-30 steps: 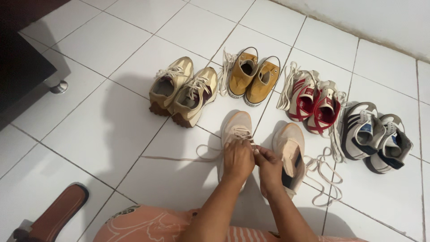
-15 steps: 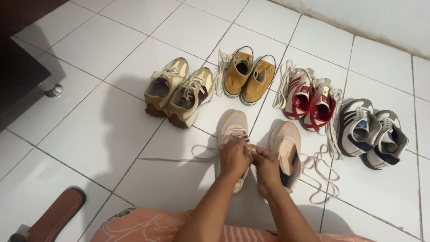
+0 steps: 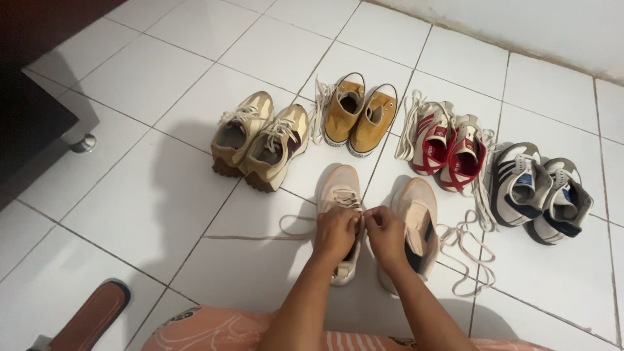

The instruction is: The person unlaces a pair of light-colored sneakers, then relaces them by threading the laces through the eyelets and tying them. The person repeats this process on the second sneaker. Several other pairs of shoes remain on the floor nearby.

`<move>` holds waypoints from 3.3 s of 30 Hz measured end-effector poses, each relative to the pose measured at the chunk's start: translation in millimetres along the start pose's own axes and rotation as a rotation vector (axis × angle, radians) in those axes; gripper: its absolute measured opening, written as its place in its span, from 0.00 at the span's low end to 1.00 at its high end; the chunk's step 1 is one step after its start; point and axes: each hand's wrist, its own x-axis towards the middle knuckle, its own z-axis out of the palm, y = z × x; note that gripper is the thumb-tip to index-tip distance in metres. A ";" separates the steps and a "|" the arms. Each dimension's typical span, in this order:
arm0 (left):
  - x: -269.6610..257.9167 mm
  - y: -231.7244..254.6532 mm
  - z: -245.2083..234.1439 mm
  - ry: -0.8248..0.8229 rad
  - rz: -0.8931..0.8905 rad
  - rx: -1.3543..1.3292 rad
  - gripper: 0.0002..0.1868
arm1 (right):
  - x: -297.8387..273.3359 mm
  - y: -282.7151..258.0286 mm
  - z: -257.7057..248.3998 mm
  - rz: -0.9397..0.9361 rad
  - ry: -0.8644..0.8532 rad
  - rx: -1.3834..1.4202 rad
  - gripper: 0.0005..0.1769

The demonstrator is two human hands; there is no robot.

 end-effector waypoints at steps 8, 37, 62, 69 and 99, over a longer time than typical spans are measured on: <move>-15.1 17.4 -30.6 -0.047 -0.360 0.197 0.53 | 13.6 -15.9 -19.4 -0.165 0.170 -0.056 0.07; -13.6 1.6 -34.8 -0.021 -0.519 0.023 0.17 | 46.9 15.8 -70.4 -0.203 -0.139 -0.360 0.13; -16.7 -7.0 -29.7 -0.084 -0.514 0.046 0.19 | -37.0 -58.7 -2.9 -0.246 0.035 -0.291 0.12; -16.5 4.0 -24.5 0.072 -0.306 0.214 0.11 | -73.0 -52.8 2.6 -0.327 0.138 -0.078 0.09; -83.8 190.4 -60.4 0.010 -0.349 -0.514 0.21 | -160.2 -190.4 -141.7 -0.707 0.684 -0.259 0.30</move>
